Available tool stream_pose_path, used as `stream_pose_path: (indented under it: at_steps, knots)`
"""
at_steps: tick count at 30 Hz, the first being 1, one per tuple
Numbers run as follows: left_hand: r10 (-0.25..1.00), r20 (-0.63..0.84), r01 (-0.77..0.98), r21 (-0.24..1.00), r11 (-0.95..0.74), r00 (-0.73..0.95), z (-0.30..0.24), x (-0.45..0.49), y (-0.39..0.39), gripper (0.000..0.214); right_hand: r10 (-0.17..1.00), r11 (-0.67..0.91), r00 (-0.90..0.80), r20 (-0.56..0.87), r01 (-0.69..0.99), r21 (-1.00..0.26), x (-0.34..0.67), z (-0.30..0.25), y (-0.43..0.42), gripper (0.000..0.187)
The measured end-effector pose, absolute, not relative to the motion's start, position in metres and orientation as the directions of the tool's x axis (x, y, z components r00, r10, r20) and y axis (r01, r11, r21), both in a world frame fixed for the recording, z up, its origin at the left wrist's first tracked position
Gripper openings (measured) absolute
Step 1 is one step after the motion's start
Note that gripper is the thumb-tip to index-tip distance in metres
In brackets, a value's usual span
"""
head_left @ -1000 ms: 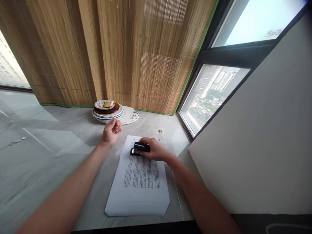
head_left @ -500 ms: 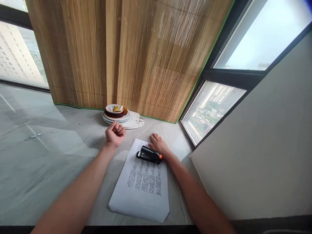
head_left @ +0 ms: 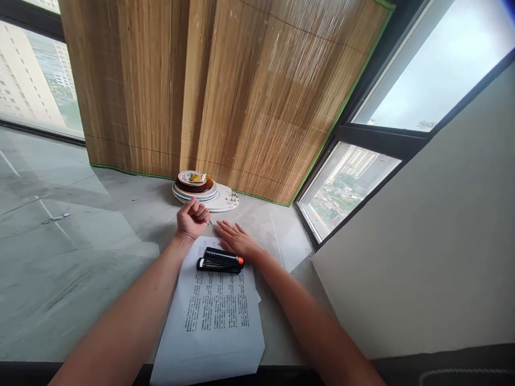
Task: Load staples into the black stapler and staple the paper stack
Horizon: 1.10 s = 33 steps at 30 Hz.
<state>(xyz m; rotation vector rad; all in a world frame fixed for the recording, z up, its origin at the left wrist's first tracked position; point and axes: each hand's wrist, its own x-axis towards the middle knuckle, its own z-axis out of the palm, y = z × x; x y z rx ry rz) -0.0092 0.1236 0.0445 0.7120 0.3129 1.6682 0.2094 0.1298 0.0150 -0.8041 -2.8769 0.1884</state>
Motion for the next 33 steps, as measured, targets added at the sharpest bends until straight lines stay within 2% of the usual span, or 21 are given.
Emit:
stream_pose_path:
  at_steps: [5, 7, 9, 10, 12, 13, 15, 17, 18, 21, 24, 27, 30, 33]
  knots:
    - [0.953, 0.295, -0.639, 0.747, -0.185, 0.069, 0.040, 0.009, 0.127, 0.063, 0.671, 0.734, -0.739, 0.061, 0.650, -0.198, 0.265, 0.015, 0.129, 0.057]
    - [0.943, 0.307, -0.458, 0.861, -0.219, 0.128, 0.035, 0.020, 0.129, 0.062, 0.707, 0.698, -0.704, 0.063, 0.681, -0.221, 0.276, 0.016, 0.133, 0.056]
    - [0.922, 0.342, -0.159, 0.936, -0.315, 0.181, 0.029, 0.031, 0.130, 0.058, 0.748, 0.659, -0.648, 0.143, 0.698, -0.282, 0.283, 0.021, 0.135, 0.050]
    - [0.907, 0.365, 0.013, 0.926, -0.376, 0.211, 0.027, 0.036, 0.130, 0.056, 0.774, 0.631, -0.594, 0.218, 0.699, -0.336, 0.285, 0.026, 0.134, 0.046]
    - [0.873, 0.399, 0.307, 0.824, -0.476, 0.282, 0.023, 0.044, 0.130, 0.046, 0.808, 0.589, -0.476, 0.347, 0.658, -0.468, 0.287, 0.038, 0.126, 0.040]
    - [0.857, 0.406, 0.403, 0.760, -0.510, 0.318, 0.022, 0.046, 0.129, 0.039, 0.811, 0.585, -0.452, 0.371, 0.619, -0.524, 0.287, 0.045, 0.119, 0.038]
    - [0.830, 0.404, 0.519, 0.649, -0.557, 0.385, 0.020, 0.049, 0.129, 0.026, 0.763, 0.627, -0.572, 0.302, 0.540, -0.562, 0.286, 0.054, 0.101, 0.037]
    - [0.803, 0.385, 0.585, 0.551, -0.596, 0.455, 0.019, 0.050, 0.129, 0.015, 0.699, 0.678, -0.677, 0.230, 0.526, -0.514, 0.283, 0.057, 0.083, 0.053]
    - [0.793, 0.372, 0.609, 0.509, -0.608, 0.482, 0.019, 0.050, 0.130, 0.012, 0.691, 0.689, -0.687, 0.225, 0.531, -0.494, 0.282, 0.057, 0.076, 0.054]
    - [0.784, 0.339, 0.656, 0.429, -0.621, 0.520, 0.017, 0.050, 0.130, 0.013, 0.724, 0.670, -0.624, 0.295, 0.533, -0.516, 0.293, 0.054, 0.070, 0.040]
    - [0.767, 0.330, 0.687, 0.343, -0.641, 0.550, 0.019, 0.053, 0.126, 0.019, 0.800, 0.598, -0.463, 0.381, 0.580, -0.553, 0.325, 0.057, 0.086, 0.038]
    - [0.743, 0.341, 0.706, 0.251, -0.662, 0.576, 0.021, 0.059, 0.120, 0.027, 0.872, 0.419, -0.173, 0.458, 0.746, -0.517, 0.361, 0.059, 0.107, 0.033]
    - [0.726, 0.343, 0.688, 0.248, -0.682, 0.596, 0.022, 0.064, 0.117, 0.039, 0.895, 0.303, -0.048, 0.444, 0.796, -0.524, 0.380, 0.055, 0.120, 0.033]
    - [0.699, 0.321, 0.634, 0.296, -0.715, 0.639, 0.017, 0.065, 0.119, 0.049, 0.930, 0.281, -0.095, 0.354, 0.804, -0.523, 0.381, 0.048, 0.124, 0.033]
